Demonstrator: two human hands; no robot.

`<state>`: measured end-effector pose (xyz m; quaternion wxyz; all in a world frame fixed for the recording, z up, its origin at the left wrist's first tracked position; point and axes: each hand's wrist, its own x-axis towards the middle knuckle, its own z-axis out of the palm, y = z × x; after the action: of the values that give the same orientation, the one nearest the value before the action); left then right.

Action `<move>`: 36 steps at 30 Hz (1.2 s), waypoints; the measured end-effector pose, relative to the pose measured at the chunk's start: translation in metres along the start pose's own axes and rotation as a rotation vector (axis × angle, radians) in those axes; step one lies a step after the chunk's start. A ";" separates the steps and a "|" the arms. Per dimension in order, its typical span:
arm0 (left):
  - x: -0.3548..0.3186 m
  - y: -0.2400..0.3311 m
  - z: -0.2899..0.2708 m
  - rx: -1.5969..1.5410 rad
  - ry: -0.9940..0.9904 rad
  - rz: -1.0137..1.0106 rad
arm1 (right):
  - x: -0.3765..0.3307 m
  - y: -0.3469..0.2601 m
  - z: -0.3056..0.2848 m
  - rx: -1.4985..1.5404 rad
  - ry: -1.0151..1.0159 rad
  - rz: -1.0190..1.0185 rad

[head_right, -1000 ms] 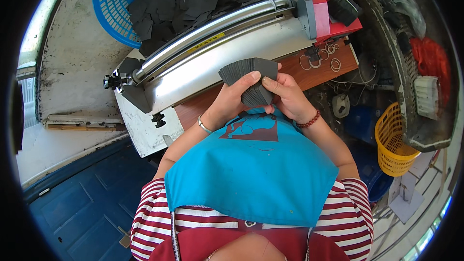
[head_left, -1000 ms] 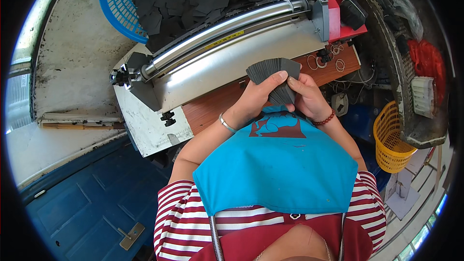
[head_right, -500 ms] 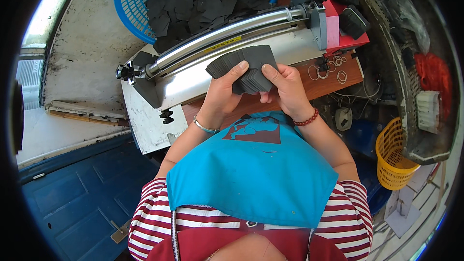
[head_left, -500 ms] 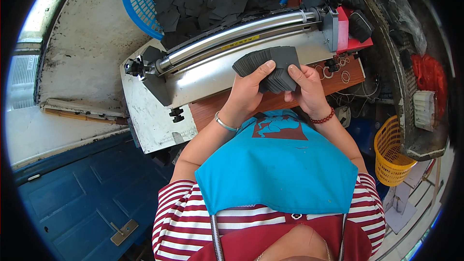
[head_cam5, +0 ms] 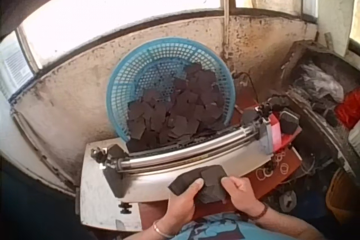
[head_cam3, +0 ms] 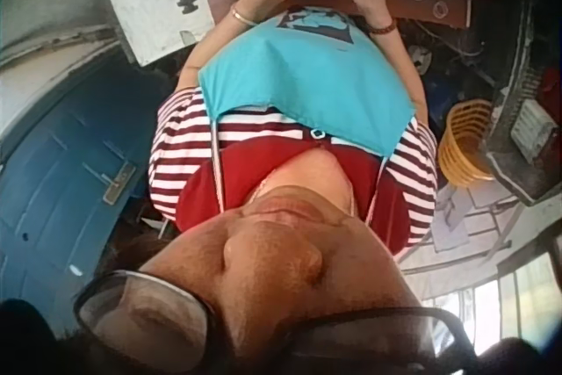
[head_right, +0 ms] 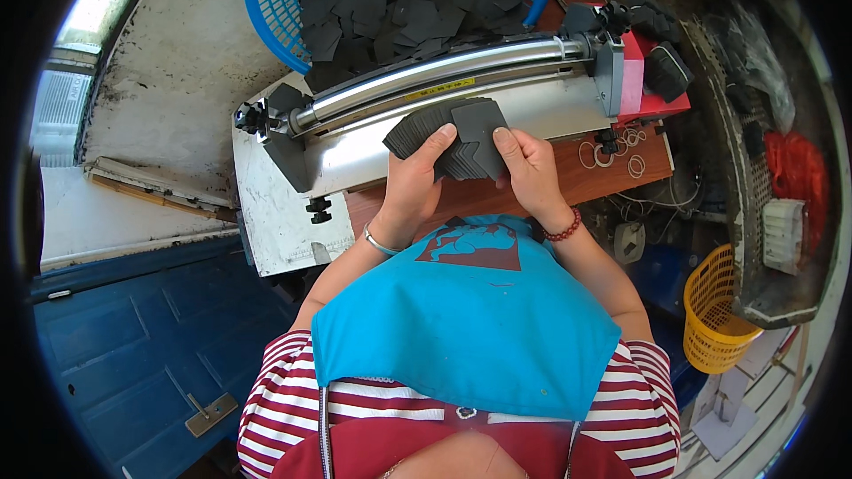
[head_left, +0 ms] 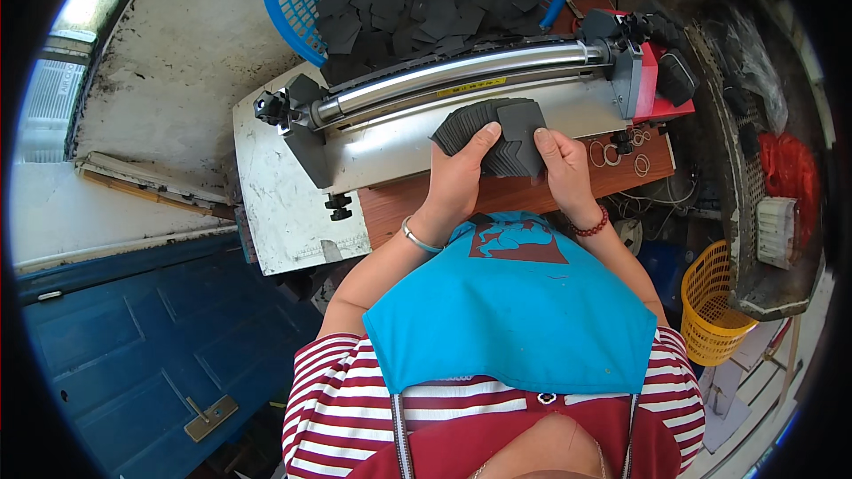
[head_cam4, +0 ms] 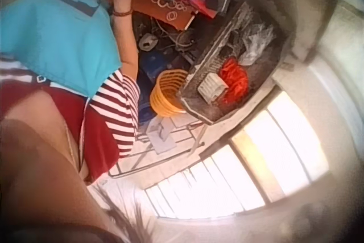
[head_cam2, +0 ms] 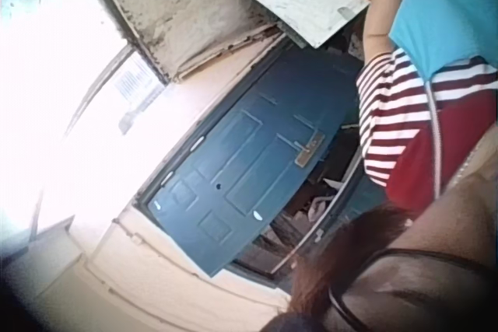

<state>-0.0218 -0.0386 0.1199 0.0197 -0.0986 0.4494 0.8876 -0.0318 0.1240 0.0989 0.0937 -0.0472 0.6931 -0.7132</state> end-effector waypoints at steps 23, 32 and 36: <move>-0.005 0.025 -0.073 0.145 0.220 0.121 | 0.101 -0.006 0.034 -0.559 -0.293 0.448; 0.007 0.025 -0.075 0.092 0.212 0.080 | 0.071 -0.017 0.047 -0.427 -0.415 0.079; 0.007 0.022 -0.076 0.124 0.237 0.135 | 0.075 -0.021 0.043 -0.358 -0.452 0.260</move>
<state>-0.0198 -0.1127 0.0924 -0.0871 -0.1708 0.5083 0.8396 -0.0983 0.0673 0.1171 0.3260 -0.1315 0.7694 -0.5334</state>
